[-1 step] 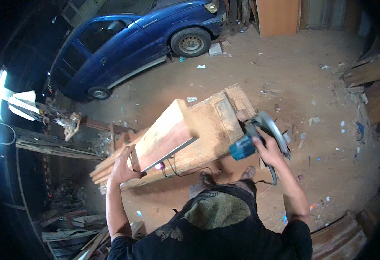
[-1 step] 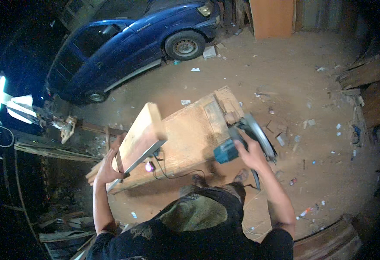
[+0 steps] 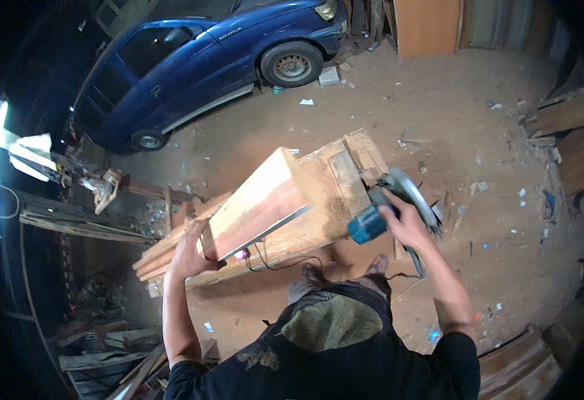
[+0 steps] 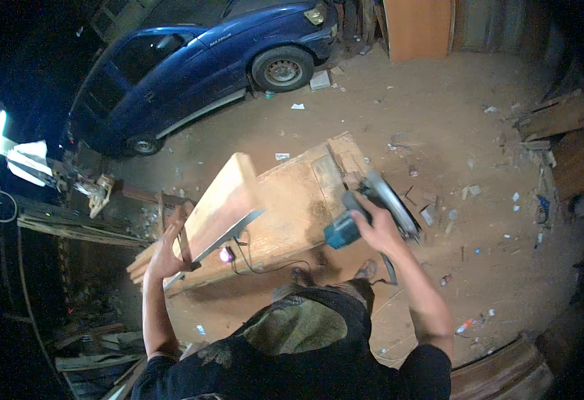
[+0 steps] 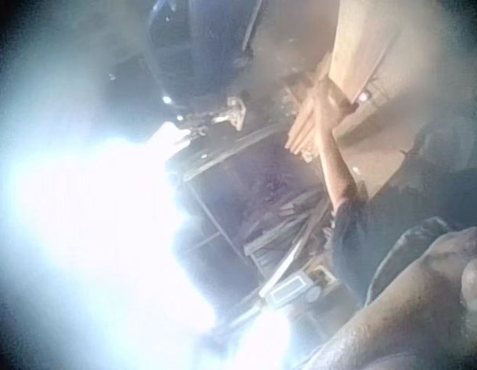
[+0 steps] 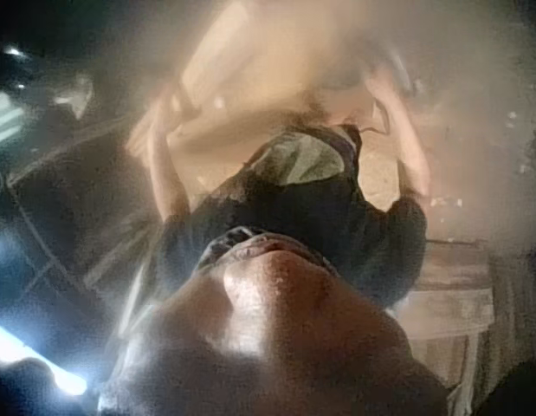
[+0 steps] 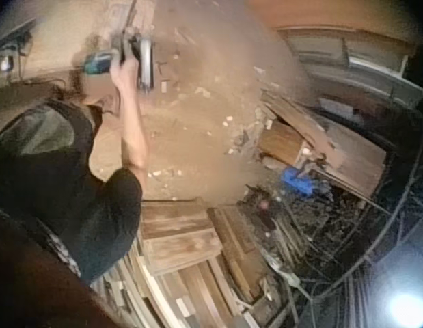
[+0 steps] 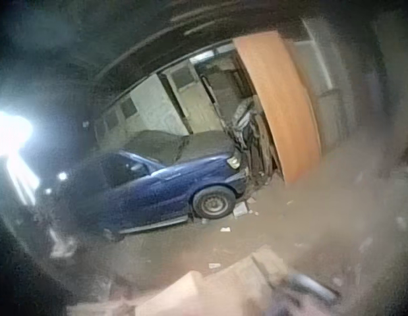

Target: The person uses a hammer to remove nails from wooden planks, then measures and marks them with a tape measure and pencil. They cut the planks with a circular saw and inspect the cut pieces.

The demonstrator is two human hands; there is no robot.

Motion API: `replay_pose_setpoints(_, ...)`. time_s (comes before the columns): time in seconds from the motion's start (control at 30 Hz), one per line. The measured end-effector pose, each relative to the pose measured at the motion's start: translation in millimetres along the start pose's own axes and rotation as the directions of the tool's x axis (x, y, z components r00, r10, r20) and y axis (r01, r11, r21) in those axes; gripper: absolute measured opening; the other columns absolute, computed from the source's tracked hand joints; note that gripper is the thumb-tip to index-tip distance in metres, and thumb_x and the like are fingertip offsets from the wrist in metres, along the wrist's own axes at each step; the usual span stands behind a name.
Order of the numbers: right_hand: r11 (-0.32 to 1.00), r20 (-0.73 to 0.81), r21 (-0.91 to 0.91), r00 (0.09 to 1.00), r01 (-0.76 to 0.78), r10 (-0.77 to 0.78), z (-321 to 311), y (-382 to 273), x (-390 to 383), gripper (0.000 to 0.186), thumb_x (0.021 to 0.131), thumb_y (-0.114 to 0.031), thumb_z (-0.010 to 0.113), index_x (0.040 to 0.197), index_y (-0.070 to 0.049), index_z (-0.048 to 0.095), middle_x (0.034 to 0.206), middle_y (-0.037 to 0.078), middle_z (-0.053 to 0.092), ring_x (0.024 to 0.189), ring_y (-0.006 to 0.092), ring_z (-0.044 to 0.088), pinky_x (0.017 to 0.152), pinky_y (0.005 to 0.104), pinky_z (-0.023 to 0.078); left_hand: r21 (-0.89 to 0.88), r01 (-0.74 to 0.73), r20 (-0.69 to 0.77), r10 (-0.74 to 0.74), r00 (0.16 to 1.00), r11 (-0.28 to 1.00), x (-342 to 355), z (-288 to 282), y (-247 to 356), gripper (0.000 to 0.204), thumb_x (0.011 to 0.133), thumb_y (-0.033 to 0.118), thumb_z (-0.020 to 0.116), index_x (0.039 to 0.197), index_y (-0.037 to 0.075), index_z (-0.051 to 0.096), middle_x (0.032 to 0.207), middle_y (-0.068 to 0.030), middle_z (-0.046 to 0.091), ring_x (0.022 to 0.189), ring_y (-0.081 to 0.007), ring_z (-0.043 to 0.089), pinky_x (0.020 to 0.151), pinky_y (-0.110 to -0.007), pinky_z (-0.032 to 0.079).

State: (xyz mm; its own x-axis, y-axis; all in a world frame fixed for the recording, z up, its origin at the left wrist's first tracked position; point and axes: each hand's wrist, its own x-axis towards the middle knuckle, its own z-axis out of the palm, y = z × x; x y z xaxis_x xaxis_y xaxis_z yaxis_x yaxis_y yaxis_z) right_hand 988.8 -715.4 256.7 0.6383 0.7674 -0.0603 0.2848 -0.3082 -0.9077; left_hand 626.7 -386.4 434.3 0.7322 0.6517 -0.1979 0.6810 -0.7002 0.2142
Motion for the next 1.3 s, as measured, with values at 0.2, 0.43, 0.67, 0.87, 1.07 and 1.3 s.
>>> replay_pose_setpoints(0.2,0.797,0.436,-0.491,0.891,0.352,-0.126,115,-14,107,0.041,0.099,-0.036,0.059,0.124,-0.003,0.066,0.112,0.032,0.067,0.104,0.0439,0.067,0.091,0.0519,0.052,-0.265,-0.242,-0.181,0.198,0.963,0.933,39,80,-45,0.086,0.053,0.027,0.091,0.126,-0.001,0.056,0.122,-0.024,0.057,0.113,-0.0423,0.058,0.099,-0.05,0.049)
replay_pose_setpoints(0.43,0.459,0.649,-0.586,0.726,0.668,-0.229,266,18,158,0.047,0.099,-0.037,0.059,0.127,0.001,0.061,0.124,0.025,0.065,0.111,0.0348,0.066,0.097,0.0476,0.051,-0.176,-0.374,-0.303,0.311,0.901,0.911,31,91,1,0.102,0.054,0.042,0.092,0.136,-0.002,0.05,0.126,-0.0244,0.053,0.122,-0.0436,0.05,0.106,-0.051,0.041)
replay_pose_setpoints(0.67,0.82,0.484,-0.411,0.857,0.4,-0.176,252,-24,131,0.052,0.098,-0.037,0.063,0.131,0.003,0.058,0.129,0.023,0.063,0.117,0.0326,0.062,0.1,0.0461,0.048,-0.169,-0.526,-0.549,0.363,0.753,0.834,31,95,-28,0.096,0.057,0.044,0.088,0.134,-0.001,0.052,0.118,-0.0191,0.054,0.111,-0.0363,0.053,0.1,-0.046,0.041)
replay_pose_setpoints(0.87,0.929,0.03,0.36,0.995,0.083,-0.1,117,-127,33,0.056,0.097,-0.037,0.065,0.134,0.004,0.056,0.133,0.02,0.061,0.122,0.0308,0.059,0.103,0.0449,0.046,-0.297,-0.541,-0.44,0.39,0.809,0.787,23,84,-39,0.102,0.055,0.042,0.088,0.139,0.0,0.048,0.118,-0.0184,0.052,0.111,-0.0363,0.053,0.1,-0.046,0.042)
replay_pose_setpoints(1.07,0.927,0.066,0.36,0.994,-0.103,0.085,8,-129,43,0.059,0.097,-0.033,0.069,0.136,0.007,0.052,0.134,0.018,0.06,0.123,0.0269,0.058,0.104,0.0415,0.046,-0.314,-0.556,-0.469,0.384,0.795,0.769,25,112,-39,0.095,0.061,0.042,0.088,0.137,0.001,0.049,0.12,-0.0196,0.051,0.113,-0.0373,0.053,0.102,-0.049,0.041)
replay_pose_setpoints(1.3,0.978,0.233,0.202,0.972,-0.053,0.004,-1,-108,34,0.065,0.088,-0.022,0.078,0.137,0.009,0.047,0.128,0.018,0.061,0.116,0.0257,0.061,0.102,0.0377,0.048,-0.802,0.264,-0.562,-0.827,-0.028,0.536,-63,213,-182,0.065,0.092,0.033,0.071,0.138,-0.005,0.045,0.135,-0.0221,0.049,0.124,-0.0337,0.051,0.105,-0.043,0.042)
